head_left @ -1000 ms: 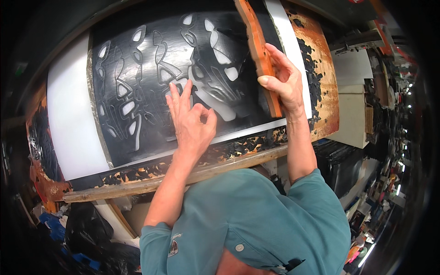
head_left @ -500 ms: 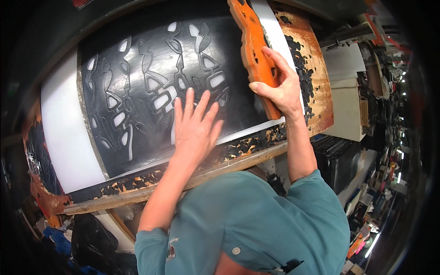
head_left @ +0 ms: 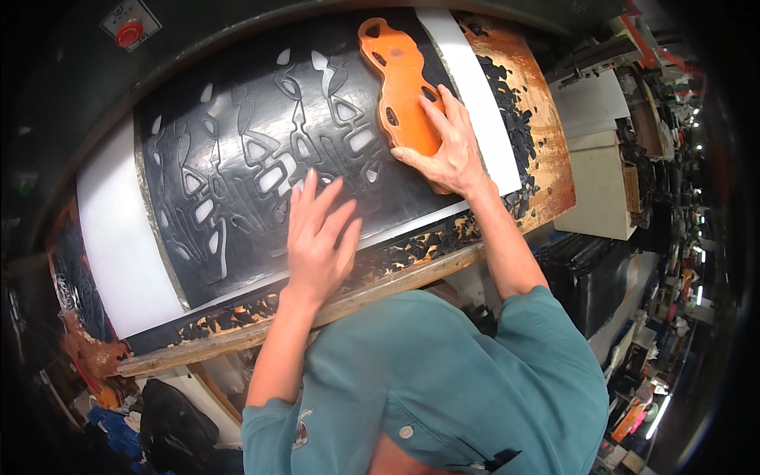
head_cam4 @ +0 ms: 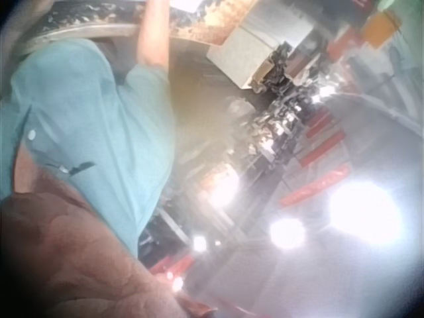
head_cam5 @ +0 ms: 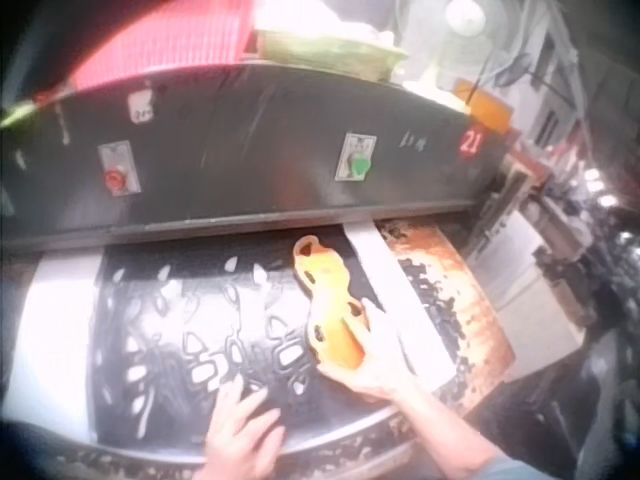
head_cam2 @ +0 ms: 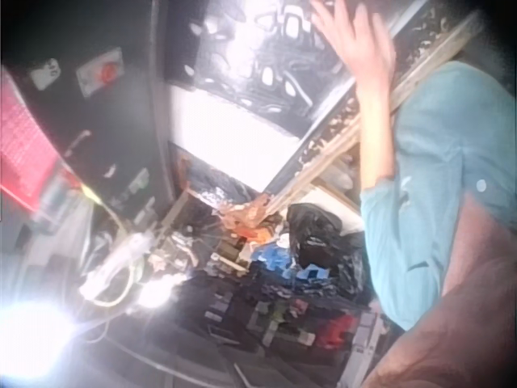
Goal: The person removes small black leather scraps from a larger black leather sheet using both hands, then places the scraps into a pile on the floor. The person also handles an orange template and a large black leather sheet, positioning them on a work surface.
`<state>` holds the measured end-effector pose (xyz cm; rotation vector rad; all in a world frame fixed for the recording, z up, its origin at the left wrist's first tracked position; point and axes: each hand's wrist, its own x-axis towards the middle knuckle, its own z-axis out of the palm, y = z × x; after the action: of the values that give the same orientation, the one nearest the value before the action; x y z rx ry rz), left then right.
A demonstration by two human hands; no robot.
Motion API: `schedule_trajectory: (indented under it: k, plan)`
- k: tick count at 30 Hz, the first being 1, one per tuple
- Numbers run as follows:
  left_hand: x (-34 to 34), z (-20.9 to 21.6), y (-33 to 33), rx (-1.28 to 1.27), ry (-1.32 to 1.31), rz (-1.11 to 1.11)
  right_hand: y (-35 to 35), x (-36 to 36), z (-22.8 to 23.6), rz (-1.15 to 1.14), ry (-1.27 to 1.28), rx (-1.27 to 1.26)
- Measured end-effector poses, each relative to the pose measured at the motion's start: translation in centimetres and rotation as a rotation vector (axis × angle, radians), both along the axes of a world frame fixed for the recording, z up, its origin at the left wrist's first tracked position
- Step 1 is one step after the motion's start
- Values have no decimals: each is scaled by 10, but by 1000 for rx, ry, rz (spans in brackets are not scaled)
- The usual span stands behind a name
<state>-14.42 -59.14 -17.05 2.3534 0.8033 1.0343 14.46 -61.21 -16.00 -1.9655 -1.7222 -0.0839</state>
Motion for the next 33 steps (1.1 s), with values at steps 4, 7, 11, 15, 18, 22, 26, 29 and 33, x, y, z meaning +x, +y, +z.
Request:
schedule_trajectory:
  k: [4,7,11,15,18,22,26,29,33]
  plan:
    - [-47,10,-47,-107,-151,-19,-32,-4,-19,39,48,103]
    - [-62,3,-85,-163,-117,25,-53,-7,-30,124,116,203]
    - [-58,-19,-97,-37,-13,147,-83,-19,-22,198,138,304]
    - [-49,-24,-94,56,28,229,-112,-20,-7,225,184,343]
    - [-49,-23,-95,100,46,254,-99,-3,8,16,440,403]
    - [-62,-33,-96,187,13,310,-59,12,59,135,332,713]
    - [-69,-47,-99,210,51,432,-30,13,106,254,224,774]
    - [-59,-45,-100,274,29,484,-60,28,91,285,143,719]
    - [-31,-27,-106,346,62,550,-136,56,22,82,341,587]
